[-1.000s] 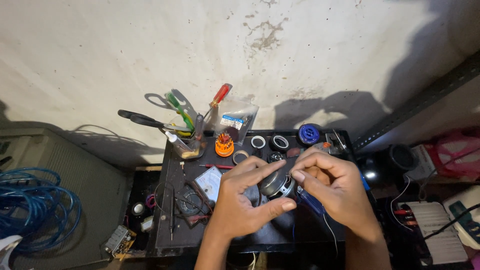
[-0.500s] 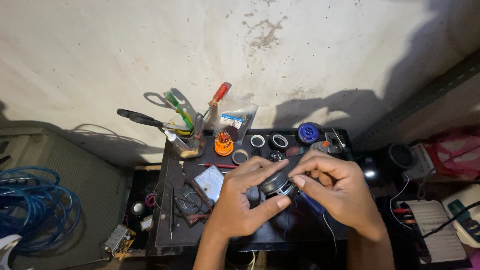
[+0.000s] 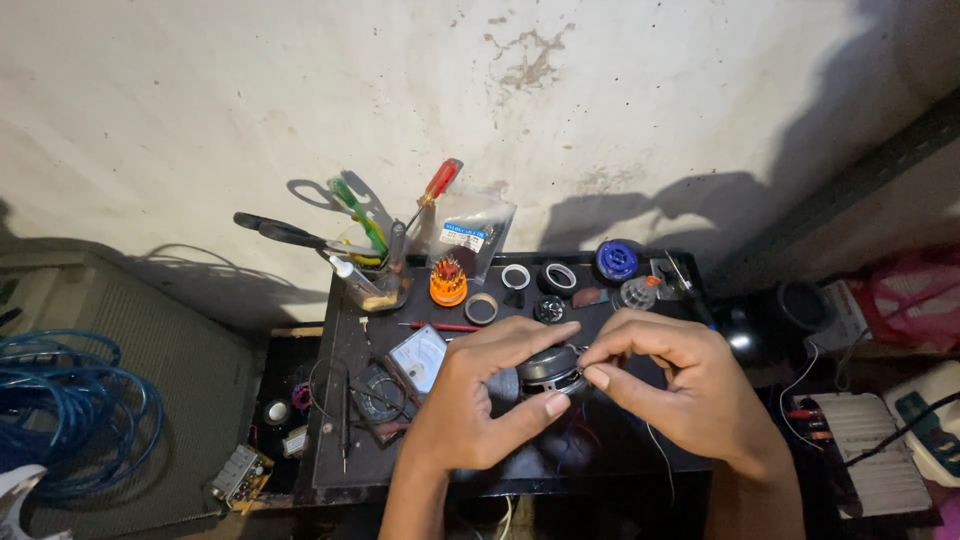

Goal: The person is soldering wires to a small electronic component on a cluttered workbench. They use a soldering iron to heat the connections and apply solder to secure the wires.

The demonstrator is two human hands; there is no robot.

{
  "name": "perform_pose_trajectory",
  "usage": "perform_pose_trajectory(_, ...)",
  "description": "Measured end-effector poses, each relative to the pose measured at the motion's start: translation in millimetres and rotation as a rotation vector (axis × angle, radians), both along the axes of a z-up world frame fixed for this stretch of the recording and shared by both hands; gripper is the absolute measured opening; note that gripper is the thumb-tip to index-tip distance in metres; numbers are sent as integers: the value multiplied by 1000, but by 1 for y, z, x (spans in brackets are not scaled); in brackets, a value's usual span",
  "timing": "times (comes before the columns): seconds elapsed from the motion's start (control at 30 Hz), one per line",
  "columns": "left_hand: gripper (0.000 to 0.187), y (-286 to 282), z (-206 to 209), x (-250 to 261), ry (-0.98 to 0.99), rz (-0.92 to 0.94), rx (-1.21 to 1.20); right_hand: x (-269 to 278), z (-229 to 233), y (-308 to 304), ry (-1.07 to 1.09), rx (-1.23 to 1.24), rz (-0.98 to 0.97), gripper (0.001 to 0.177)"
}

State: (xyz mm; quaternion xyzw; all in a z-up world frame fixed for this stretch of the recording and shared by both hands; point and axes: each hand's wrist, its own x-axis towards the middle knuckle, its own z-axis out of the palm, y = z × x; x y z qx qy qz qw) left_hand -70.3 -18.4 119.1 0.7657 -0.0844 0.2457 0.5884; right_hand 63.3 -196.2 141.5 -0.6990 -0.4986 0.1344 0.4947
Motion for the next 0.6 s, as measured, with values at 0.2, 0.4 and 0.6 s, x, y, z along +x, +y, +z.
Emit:
perform_pose_trajectory(0.2,47,1,-2,-2,1,-11,5,-4,2,0,-9,21,0,5)
perform_pose_trajectory(0.4,43,0,-2,-1,14,-17,-8,-8,4,1,-53,31,-26,7)
perform_pose_trajectory(0.6,44,1,-2,-1,20,-28,-5,-11,7,3,-171,56,-15,7)
